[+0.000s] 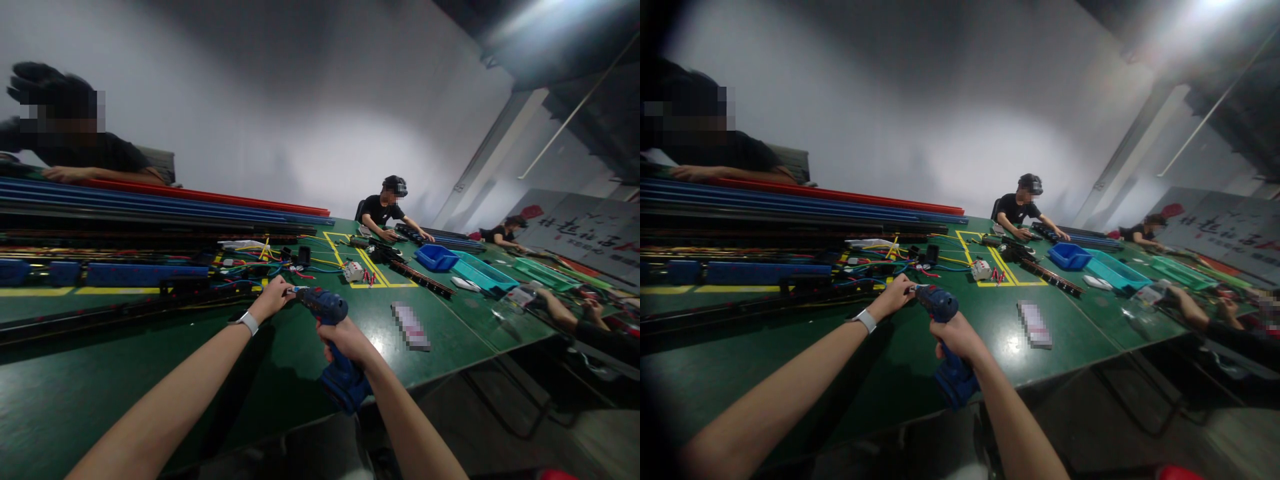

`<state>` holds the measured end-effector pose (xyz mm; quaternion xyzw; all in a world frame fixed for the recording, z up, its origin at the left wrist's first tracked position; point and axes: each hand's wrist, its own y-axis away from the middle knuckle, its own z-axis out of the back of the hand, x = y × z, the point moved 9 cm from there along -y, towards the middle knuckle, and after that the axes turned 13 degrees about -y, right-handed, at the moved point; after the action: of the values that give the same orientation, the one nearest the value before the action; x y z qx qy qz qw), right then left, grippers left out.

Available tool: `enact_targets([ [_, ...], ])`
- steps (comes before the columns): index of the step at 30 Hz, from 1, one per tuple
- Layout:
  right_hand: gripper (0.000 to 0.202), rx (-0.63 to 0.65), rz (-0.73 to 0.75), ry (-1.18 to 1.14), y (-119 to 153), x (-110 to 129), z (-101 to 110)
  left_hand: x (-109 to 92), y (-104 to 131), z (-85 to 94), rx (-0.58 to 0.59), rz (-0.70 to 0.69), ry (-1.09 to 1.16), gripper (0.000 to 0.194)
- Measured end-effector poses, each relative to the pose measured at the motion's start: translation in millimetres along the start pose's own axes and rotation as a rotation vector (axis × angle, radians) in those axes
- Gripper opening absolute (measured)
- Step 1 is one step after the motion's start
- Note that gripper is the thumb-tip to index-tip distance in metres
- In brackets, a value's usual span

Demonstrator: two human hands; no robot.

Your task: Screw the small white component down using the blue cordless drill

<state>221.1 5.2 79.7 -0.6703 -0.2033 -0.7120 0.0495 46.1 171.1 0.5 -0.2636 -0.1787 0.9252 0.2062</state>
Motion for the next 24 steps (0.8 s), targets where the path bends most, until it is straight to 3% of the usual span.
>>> enact_targets([
  [24, 0.01, 0.007, 0.013, 0.035, -4.0, -2.1, -1.5, -2.6, -0.3, 1.2, -0.002, -0.012, -0.022, 0.018],
])
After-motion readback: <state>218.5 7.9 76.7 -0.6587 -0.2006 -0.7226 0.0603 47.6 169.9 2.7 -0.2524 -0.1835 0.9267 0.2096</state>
